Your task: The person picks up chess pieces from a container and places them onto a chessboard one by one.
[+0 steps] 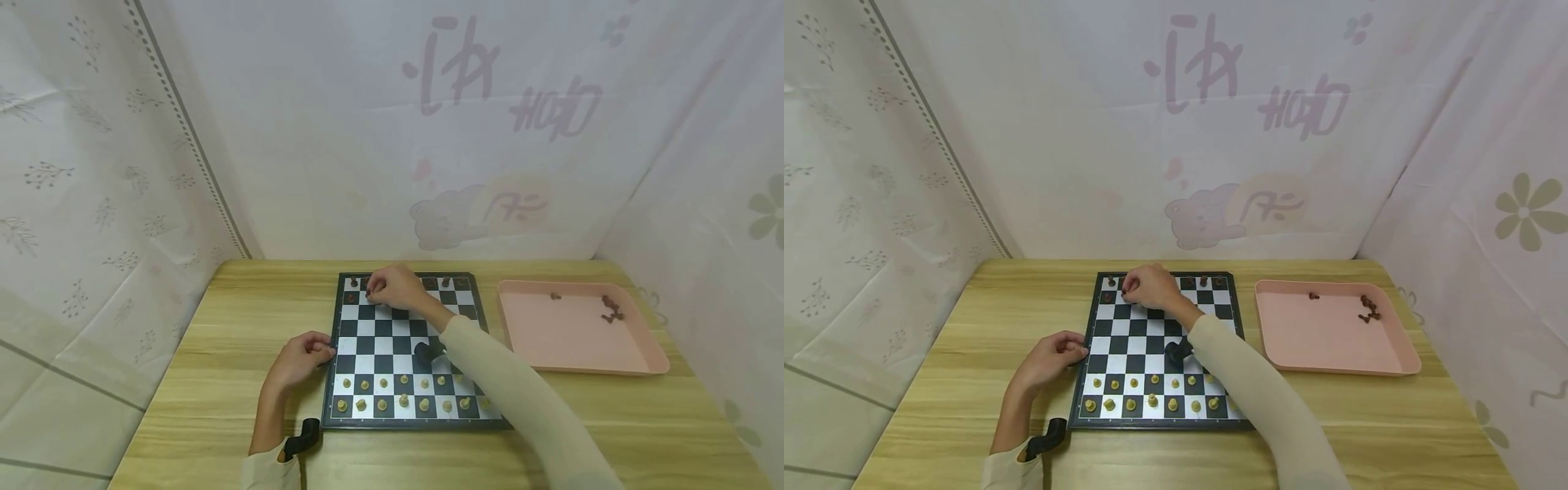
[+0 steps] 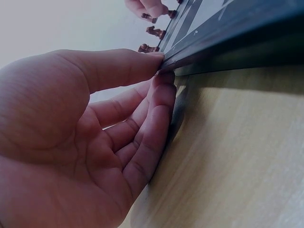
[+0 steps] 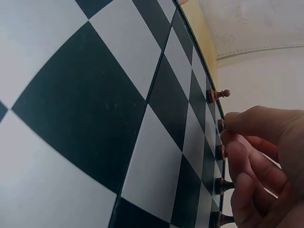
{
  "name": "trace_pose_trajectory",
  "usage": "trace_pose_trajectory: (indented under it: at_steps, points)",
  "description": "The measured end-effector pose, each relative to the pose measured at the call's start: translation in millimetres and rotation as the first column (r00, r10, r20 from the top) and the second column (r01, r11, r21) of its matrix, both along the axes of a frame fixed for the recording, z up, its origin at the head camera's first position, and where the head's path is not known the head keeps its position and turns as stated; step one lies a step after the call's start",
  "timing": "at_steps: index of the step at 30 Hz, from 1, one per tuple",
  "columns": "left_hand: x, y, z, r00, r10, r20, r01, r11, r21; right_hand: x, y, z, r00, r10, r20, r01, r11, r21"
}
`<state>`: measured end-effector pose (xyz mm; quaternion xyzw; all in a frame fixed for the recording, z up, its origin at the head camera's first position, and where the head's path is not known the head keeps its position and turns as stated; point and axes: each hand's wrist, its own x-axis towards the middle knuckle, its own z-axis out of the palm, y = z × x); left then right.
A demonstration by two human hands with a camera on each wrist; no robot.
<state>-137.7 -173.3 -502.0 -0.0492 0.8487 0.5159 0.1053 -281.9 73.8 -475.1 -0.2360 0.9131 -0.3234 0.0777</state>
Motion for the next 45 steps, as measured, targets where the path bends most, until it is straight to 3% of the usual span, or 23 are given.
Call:
trace_pose_trajectory:
  at_steps: [15, 26, 34, 41, 45]
  points:
    - [0.7, 0.2, -0.3, 1.0, 0.006, -0.004, -0.006, 1.0, 0.019, 0.3, -3.2, -0.7, 0.998, 0.023, -0.067, -0.016, 0.995, 0.099]
    - [0.4, 1.2, -0.4, 1.0, -0.004, -0.008, 0.004, 1.0, 0.003, 1.2, 16.9, 1.2, 0.999, 0.012, -0.051, -0.01, 0.999, 0.037]
    - [1.6, -0.2, -0.1, 1.0, -0.01, -0.009, 0.01, 1.0, -0.016, 11.0, 54.6, 13.2, 0.999, 0.019, -0.041, -0.021, 0.998, -0.054]
    - [1.7, 0.0, -1.8, 1.0, -0.016, -0.014, 0.015, 1.0, -0.021, 25.7, 111.5, 24.4, 0.995, -0.093, -0.026, 0.089, 0.986, -0.139]
    - [2.0, 0.4, -0.6, 1.0, -0.012, -0.008, 0.012, 1.0, -0.02, 31.8, 147.3, 27.0, 0.985, -0.172, -0.02, 0.168, 0.976, -0.136]
